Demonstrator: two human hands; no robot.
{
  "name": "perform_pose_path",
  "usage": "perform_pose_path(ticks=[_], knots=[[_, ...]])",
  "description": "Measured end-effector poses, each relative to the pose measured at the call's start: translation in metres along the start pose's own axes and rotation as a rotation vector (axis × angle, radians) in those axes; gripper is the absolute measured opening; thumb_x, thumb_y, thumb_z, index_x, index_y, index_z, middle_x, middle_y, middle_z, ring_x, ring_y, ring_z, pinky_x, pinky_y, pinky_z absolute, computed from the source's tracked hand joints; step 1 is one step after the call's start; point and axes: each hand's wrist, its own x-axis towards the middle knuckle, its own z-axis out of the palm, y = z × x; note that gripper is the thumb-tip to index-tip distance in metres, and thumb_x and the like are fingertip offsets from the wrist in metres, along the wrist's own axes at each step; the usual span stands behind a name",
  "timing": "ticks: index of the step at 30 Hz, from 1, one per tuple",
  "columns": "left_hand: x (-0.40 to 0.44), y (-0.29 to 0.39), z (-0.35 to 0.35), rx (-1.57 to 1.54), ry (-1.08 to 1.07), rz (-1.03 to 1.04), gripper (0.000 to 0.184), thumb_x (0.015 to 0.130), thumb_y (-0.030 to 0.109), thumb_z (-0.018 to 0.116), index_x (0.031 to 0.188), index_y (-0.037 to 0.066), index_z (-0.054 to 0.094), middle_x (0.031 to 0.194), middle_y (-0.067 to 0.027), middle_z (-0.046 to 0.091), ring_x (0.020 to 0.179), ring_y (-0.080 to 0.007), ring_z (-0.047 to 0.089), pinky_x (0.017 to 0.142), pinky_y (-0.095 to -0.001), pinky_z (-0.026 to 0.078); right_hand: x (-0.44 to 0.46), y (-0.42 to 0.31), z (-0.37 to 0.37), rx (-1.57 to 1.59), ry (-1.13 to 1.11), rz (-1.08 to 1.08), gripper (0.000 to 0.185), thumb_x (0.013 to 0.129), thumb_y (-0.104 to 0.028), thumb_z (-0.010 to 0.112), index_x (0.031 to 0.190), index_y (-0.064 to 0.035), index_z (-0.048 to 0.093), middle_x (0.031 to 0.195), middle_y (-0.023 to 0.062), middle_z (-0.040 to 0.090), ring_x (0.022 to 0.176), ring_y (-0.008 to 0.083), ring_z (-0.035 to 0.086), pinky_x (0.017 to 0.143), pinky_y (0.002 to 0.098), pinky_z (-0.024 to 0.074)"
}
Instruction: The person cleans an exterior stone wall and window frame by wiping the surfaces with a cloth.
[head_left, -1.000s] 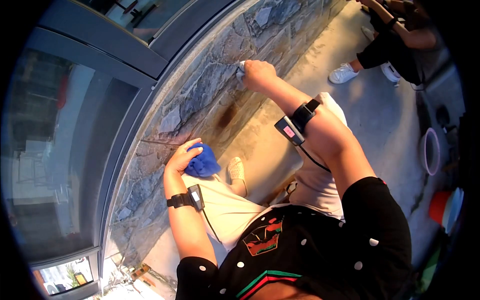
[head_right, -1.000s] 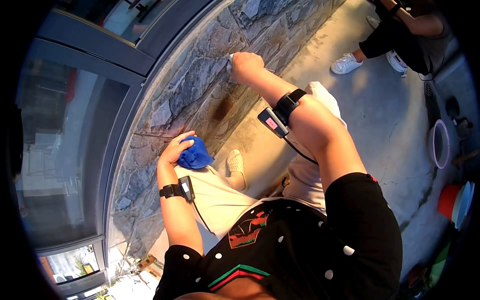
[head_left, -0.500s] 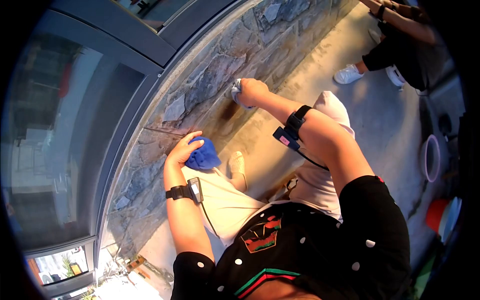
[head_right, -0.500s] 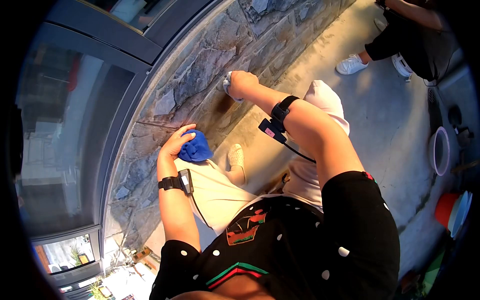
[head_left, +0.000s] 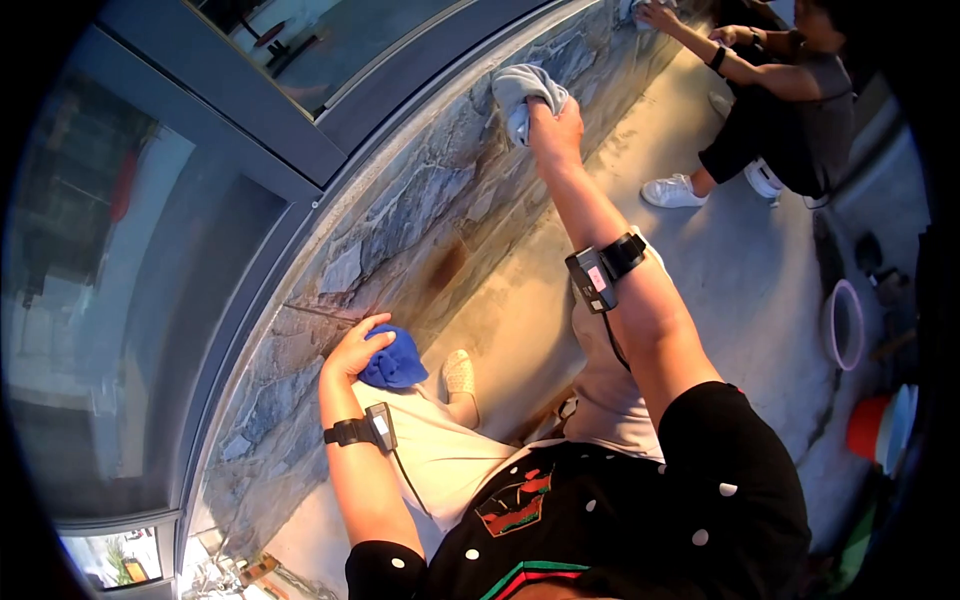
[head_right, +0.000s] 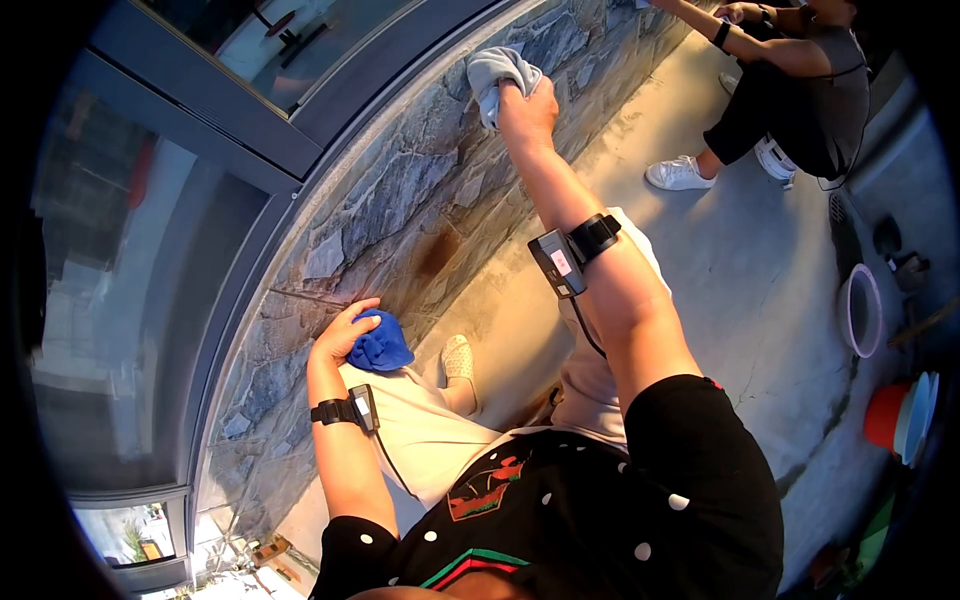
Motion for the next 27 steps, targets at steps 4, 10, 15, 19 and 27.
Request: perform_pose_path(ticks=[4, 10, 15, 19, 27], knots=[[0.002, 0.001, 0.001, 0.031, 0.020, 0.012, 0.062, 0.086, 0.026, 0.074, 0.141, 0.004, 0.054, 0.125, -0.0128, 0.063, 0.111, -0.0196, 0.060, 0.098, -0.0318, 0.047, -0.045, 0.000, 0.012, -0.248, -0.316, -0.361, 0.038, 0.080, -0.015, 0.073, 0.114, -0.0052, 0.058, 0.114, 0.0176, 0.061, 0.107, 0.0367, 0.061, 0.092, 0.0414, 0.0494], [0.007, 0.005, 0.003, 0.016, 0.011, -0.059, 0.060, 0.087, 0.024, 0.072, 0.140, 0.004, 0.055, 0.128, -0.0114, 0.063, 0.114, -0.0186, 0.059, 0.100, -0.0320, 0.045, -0.126, -0.009, 0.010, -0.366, -0.677, -0.853, 0.047, 0.064, -0.008, 0.078, 0.107, -0.0076, 0.057, 0.113, 0.0139, 0.060, 0.102, 0.0372, 0.060, 0.085, 0.0452, 0.0519], [0.009, -0.001, 0.001, 0.043, 0.031, -0.045, 0.061, 0.087, 0.025, 0.073, 0.141, 0.004, 0.054, 0.125, -0.0116, 0.064, 0.111, -0.0177, 0.060, 0.099, -0.0316, 0.046, -0.100, -0.025, 0.003, -0.404, -0.689, -0.871, 0.045, 0.066, -0.007, 0.076, 0.107, -0.0068, 0.059, 0.110, 0.0121, 0.061, 0.100, 0.0369, 0.061, 0.084, 0.0430, 0.0529], [0.003, 0.002, 0.003, 0.033, 0.005, -0.012, 0.060, 0.087, 0.026, 0.073, 0.141, 0.005, 0.054, 0.126, -0.0096, 0.063, 0.111, -0.0171, 0.059, 0.099, -0.0313, 0.046, -0.035, -0.021, 0.003, -0.370, -0.224, -0.564, 0.050, 0.078, -0.012, 0.075, 0.122, -0.0045, 0.052, 0.117, 0.0174, 0.057, 0.104, 0.0388, 0.060, 0.089, 0.0437, 0.0510], [0.001, 0.006, 0.003, 0.140, 0.000, -0.047, 0.061, 0.087, 0.027, 0.073, 0.141, 0.006, 0.054, 0.134, -0.0114, 0.061, 0.119, -0.0204, 0.057, 0.104, -0.0323, 0.043, -0.093, -0.005, 0.029, -0.432, -0.286, -0.768, 0.078, 0.071, -0.007, 0.075, 0.143, -0.0083, 0.047, 0.129, 0.0171, 0.052, 0.112, 0.0399, 0.054, 0.099, 0.0459, 0.0460]])
